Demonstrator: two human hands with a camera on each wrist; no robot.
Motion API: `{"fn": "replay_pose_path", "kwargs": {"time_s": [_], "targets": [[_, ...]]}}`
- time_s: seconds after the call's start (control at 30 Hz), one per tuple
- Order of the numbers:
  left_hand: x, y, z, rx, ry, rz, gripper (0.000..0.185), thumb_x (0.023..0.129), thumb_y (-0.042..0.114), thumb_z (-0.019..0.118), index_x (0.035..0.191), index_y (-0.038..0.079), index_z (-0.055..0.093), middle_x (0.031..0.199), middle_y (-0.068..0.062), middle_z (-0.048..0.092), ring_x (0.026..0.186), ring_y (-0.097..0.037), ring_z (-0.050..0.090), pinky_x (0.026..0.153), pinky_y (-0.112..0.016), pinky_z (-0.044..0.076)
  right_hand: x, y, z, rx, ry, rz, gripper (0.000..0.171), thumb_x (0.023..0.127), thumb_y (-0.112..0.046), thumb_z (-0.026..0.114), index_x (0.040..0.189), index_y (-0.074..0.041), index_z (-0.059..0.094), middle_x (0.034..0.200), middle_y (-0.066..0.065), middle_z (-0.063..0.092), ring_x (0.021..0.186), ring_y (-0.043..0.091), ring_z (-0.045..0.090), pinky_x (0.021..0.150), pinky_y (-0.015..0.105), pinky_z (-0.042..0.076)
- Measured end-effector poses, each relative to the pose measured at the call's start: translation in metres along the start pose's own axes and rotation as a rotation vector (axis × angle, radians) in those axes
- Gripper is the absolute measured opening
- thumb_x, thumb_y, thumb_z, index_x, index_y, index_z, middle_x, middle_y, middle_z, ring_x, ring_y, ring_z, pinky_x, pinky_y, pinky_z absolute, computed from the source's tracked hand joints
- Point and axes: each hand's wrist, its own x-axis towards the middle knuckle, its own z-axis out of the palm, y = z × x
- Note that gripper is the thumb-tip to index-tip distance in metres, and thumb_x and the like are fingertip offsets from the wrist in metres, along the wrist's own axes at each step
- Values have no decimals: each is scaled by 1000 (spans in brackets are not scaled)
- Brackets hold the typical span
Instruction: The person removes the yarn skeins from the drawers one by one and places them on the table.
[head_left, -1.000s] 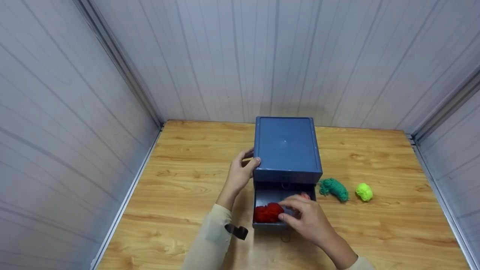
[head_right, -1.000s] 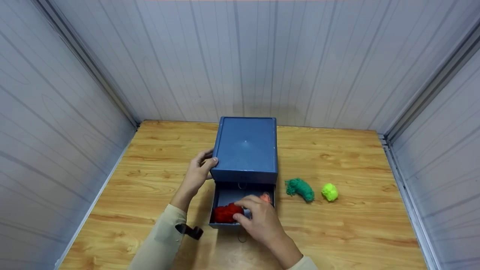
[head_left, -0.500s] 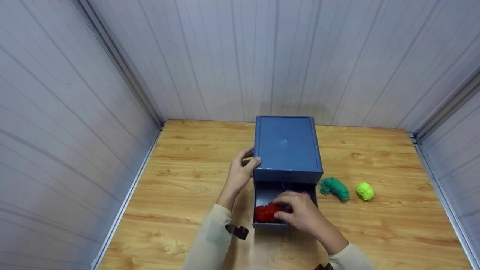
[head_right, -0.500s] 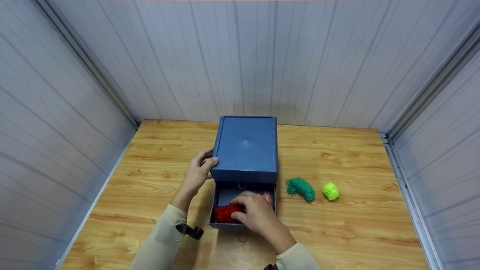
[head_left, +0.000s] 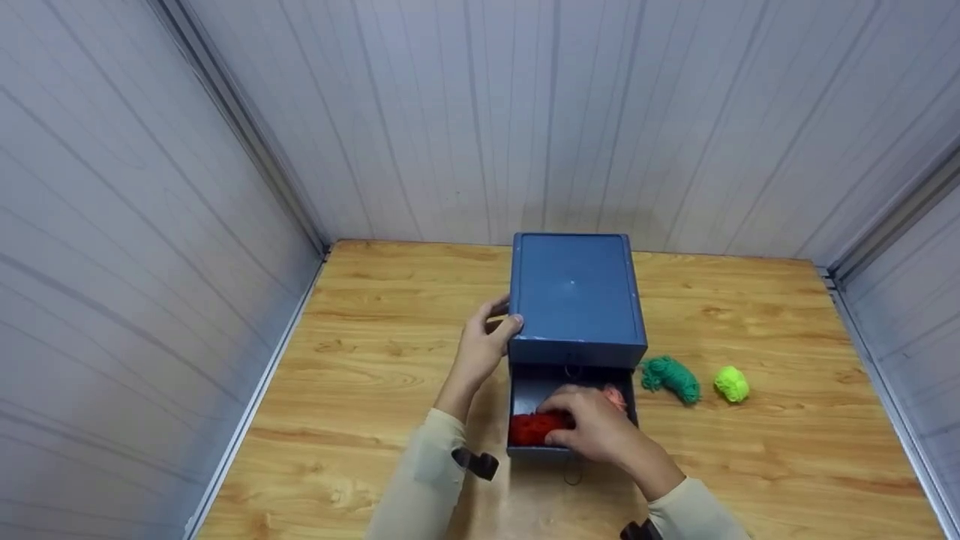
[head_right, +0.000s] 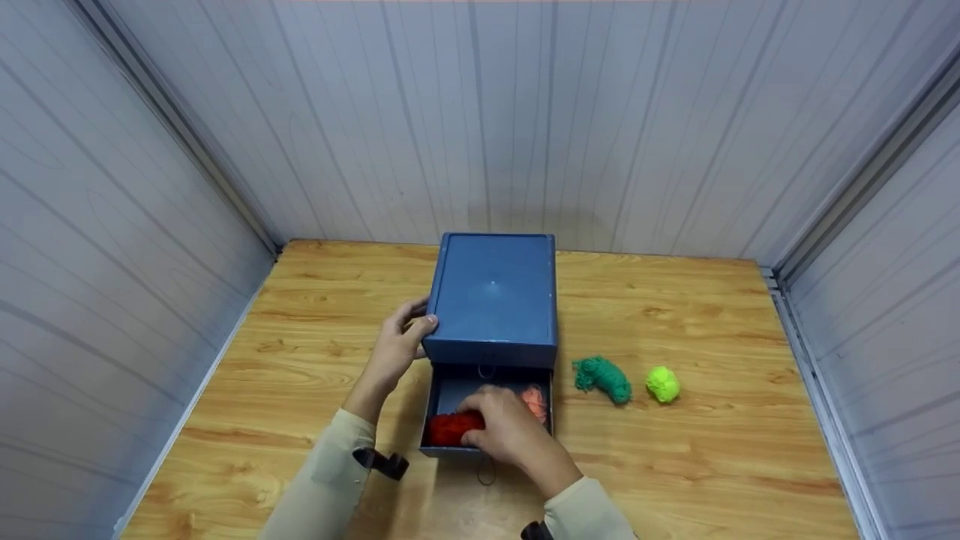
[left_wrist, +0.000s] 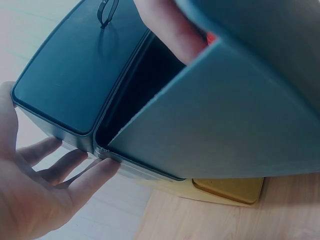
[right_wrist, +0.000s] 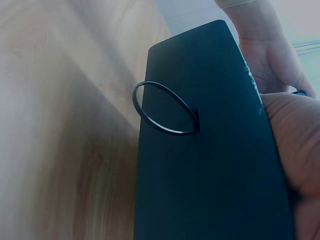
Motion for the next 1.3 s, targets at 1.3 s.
{"fn": "replay_pose_path", "kwargs": {"time_s": [1.3], "targets": [[0,1,3,-14,24,8,54,97,20,65,147,5,53,138,-19,58,119,-30,61,87,-40,61,-40,7,-35,102,388,-3,23,79,-12,86,99,-21,79,102,-10,71,79,5,64,67,24,56]]}}
